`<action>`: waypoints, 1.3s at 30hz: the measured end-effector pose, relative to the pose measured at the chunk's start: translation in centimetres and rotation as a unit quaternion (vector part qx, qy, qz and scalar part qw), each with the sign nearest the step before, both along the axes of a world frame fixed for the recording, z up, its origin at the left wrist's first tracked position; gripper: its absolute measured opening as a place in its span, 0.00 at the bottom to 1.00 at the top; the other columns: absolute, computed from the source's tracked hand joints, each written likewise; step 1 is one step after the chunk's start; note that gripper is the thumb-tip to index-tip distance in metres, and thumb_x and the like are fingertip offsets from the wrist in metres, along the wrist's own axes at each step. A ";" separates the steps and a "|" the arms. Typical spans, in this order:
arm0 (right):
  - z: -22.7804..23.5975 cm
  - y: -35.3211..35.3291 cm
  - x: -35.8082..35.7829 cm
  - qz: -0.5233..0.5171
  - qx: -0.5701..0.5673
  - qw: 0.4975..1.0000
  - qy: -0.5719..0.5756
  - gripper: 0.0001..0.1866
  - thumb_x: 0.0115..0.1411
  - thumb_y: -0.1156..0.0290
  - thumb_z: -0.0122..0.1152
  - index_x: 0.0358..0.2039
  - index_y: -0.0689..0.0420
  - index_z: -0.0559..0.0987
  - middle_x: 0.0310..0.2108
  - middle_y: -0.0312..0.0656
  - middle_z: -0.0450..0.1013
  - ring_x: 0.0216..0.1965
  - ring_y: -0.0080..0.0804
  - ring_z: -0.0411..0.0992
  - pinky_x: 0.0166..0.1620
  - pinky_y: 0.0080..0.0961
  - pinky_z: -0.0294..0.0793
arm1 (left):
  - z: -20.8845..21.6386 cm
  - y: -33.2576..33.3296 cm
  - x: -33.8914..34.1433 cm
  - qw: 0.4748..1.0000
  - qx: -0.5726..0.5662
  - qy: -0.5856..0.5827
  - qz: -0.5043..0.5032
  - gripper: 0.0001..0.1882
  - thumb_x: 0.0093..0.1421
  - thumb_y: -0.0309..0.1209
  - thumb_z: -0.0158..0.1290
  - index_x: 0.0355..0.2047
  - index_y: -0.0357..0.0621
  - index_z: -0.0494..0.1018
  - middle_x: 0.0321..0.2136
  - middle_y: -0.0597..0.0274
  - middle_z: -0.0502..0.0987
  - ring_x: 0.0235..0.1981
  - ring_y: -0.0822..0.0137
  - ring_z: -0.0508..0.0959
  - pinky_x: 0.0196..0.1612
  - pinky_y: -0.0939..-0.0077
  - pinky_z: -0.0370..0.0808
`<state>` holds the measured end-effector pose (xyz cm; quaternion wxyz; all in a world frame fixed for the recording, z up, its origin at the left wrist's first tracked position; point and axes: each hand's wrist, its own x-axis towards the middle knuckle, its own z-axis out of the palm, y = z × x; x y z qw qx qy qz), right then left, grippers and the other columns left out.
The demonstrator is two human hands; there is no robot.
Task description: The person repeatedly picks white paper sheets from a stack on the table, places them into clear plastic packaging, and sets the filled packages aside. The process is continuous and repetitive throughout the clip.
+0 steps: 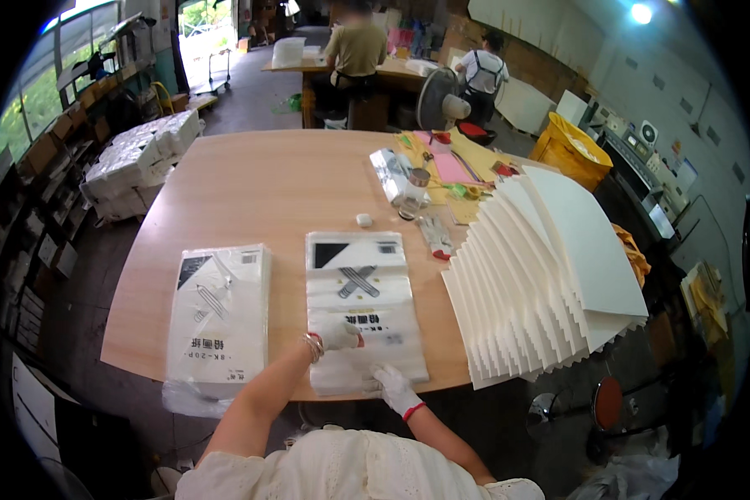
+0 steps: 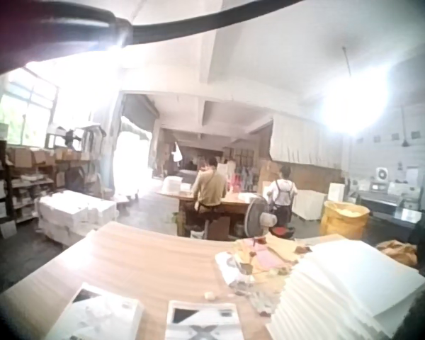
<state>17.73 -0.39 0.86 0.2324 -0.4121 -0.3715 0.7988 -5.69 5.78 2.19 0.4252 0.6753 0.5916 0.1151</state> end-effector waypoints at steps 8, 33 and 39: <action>-2.4 0.4 -2.9 -0.212 -0.095 0.972 0.023 0.16 0.61 0.64 0.49 0.48 0.54 0.67 0.43 0.45 0.68 0.38 0.44 0.72 0.37 0.45 0.75 | 2.3 -4.5 3.9 0.984 0.106 0.142 0.031 0.13 0.52 0.41 0.51 0.33 0.52 0.78 0.32 0.55 0.79 0.34 0.54 0.78 0.39 0.62 0.73; 6.9 3.9 -4.4 -0.089 0.700 0.682 -0.190 0.16 0.50 0.76 0.57 0.40 0.61 0.68 0.44 0.57 0.65 0.48 0.52 0.64 0.53 0.39 0.62 | 9.2 0.6 3.1 0.906 0.091 -0.305 0.280 0.01 0.53 0.22 0.47 0.25 0.42 0.66 0.25 0.62 0.76 0.22 0.72 0.73 0.26 0.76 0.70; 0.0 7.2 -4.8 0.033 0.575 0.732 -0.363 0.15 0.54 0.75 0.54 0.44 0.63 0.73 0.46 0.51 0.69 0.50 0.48 0.66 0.51 0.32 0.65 | 9.0 -0.3 4.7 0.902 0.399 -0.042 0.161 0.07 0.49 0.21 0.52 0.29 0.41 0.68 0.25 0.55 0.76 0.27 0.60 0.78 0.31 0.67 0.73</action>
